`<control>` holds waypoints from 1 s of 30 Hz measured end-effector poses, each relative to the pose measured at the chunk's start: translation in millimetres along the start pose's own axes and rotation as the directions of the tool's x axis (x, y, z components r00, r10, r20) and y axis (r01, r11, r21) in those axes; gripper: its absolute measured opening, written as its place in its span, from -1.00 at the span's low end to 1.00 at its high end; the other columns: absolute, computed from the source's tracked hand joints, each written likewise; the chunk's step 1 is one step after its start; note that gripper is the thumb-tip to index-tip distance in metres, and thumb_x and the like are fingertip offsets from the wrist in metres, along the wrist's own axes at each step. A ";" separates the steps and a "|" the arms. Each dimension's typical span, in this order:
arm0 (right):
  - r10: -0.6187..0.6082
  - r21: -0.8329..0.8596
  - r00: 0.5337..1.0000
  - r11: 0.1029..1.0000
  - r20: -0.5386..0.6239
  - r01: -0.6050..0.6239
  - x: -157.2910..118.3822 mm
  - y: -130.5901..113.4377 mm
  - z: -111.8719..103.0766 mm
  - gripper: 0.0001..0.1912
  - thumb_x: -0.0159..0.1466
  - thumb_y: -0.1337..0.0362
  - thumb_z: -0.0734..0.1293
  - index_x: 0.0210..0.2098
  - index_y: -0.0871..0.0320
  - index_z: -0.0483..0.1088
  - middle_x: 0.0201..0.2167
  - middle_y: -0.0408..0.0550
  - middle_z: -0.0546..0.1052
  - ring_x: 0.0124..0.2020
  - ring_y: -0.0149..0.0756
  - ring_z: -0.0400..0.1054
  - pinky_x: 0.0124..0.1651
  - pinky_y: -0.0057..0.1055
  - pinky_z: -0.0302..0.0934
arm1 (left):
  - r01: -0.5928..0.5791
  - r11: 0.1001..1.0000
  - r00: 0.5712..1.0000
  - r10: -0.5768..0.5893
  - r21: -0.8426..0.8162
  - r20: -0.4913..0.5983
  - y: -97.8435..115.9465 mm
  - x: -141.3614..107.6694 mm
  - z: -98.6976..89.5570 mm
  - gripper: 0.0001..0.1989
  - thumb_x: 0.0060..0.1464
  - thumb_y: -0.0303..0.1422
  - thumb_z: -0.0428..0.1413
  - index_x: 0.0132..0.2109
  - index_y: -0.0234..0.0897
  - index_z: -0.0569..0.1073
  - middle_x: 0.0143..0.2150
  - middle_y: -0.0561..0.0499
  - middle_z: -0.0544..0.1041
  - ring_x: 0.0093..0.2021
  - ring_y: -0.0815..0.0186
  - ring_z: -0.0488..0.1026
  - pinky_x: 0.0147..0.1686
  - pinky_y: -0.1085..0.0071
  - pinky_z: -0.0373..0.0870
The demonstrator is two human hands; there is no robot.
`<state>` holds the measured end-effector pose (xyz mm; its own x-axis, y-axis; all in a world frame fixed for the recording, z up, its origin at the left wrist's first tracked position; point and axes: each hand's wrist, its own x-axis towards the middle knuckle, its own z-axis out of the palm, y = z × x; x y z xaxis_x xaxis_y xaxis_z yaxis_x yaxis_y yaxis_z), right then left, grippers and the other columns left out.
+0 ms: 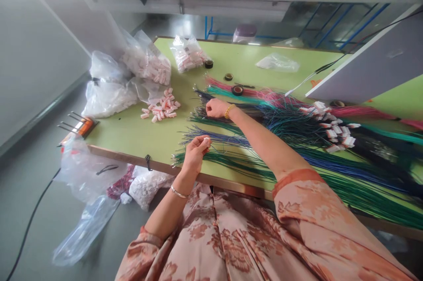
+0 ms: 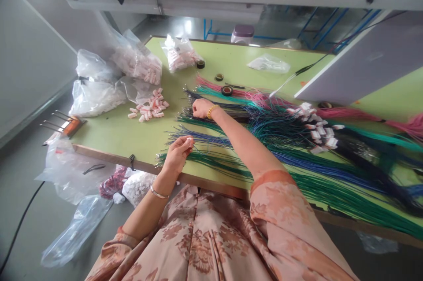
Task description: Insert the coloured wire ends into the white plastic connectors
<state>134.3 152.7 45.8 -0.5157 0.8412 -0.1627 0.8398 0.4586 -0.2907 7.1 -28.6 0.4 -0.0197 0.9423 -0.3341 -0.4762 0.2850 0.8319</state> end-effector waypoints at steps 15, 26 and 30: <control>0.046 0.152 0.970 0.988 -0.240 -0.009 3.1 -0.1 -15.9 -0.81 0.15 0.37 0.27 -0.31 0.25 0.51 -0.32 0.06 0.59 -0.33 -0.31 0.38 -0.28 -0.45 0.16 | -0.001 1.000 1.000 0.001 -0.018 -0.005 -1.9 0.3 -3.8 -0.64 -0.20 -0.21 0.37 -0.28 -0.33 0.53 -0.38 0.02 0.49 -0.43 0.46 0.33 -0.39 0.48 0.24; -0.065 0.599 0.930 0.749 -0.360 0.285 -65.7 -21.8 -3.2 -0.85 0.10 0.25 0.31 -0.44 0.23 0.41 -0.52 -0.12 0.47 -0.49 -0.43 0.25 -0.40 -0.49 0.14 | 0.014 0.944 1.000 -0.013 -0.329 0.005 6.7 14.9 4.8 -0.77 -0.12 -0.42 0.34 -0.27 -0.35 0.51 -0.42 0.07 0.46 -0.47 0.54 0.32 -0.40 0.57 0.28; -0.023 0.642 0.932 0.718 -0.361 0.267 -95.3 -22.8 10.1 -0.87 0.09 0.26 0.31 -0.44 0.22 0.39 -0.54 -0.14 0.45 -0.51 -0.45 0.24 -0.43 -0.50 0.13 | 0.050 0.927 0.999 -0.049 -0.372 0.013 9.6 22.2 12.2 -0.83 -0.04 -0.48 0.29 -0.25 -0.34 0.52 -0.39 0.06 0.48 -0.44 0.53 0.37 -0.36 0.57 0.32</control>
<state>162.6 59.2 58.3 -0.4389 0.8770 0.1957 0.3565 0.3698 -0.8580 12.8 -2.8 6.4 0.0147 0.9294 -0.3687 -0.7696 0.2460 0.5892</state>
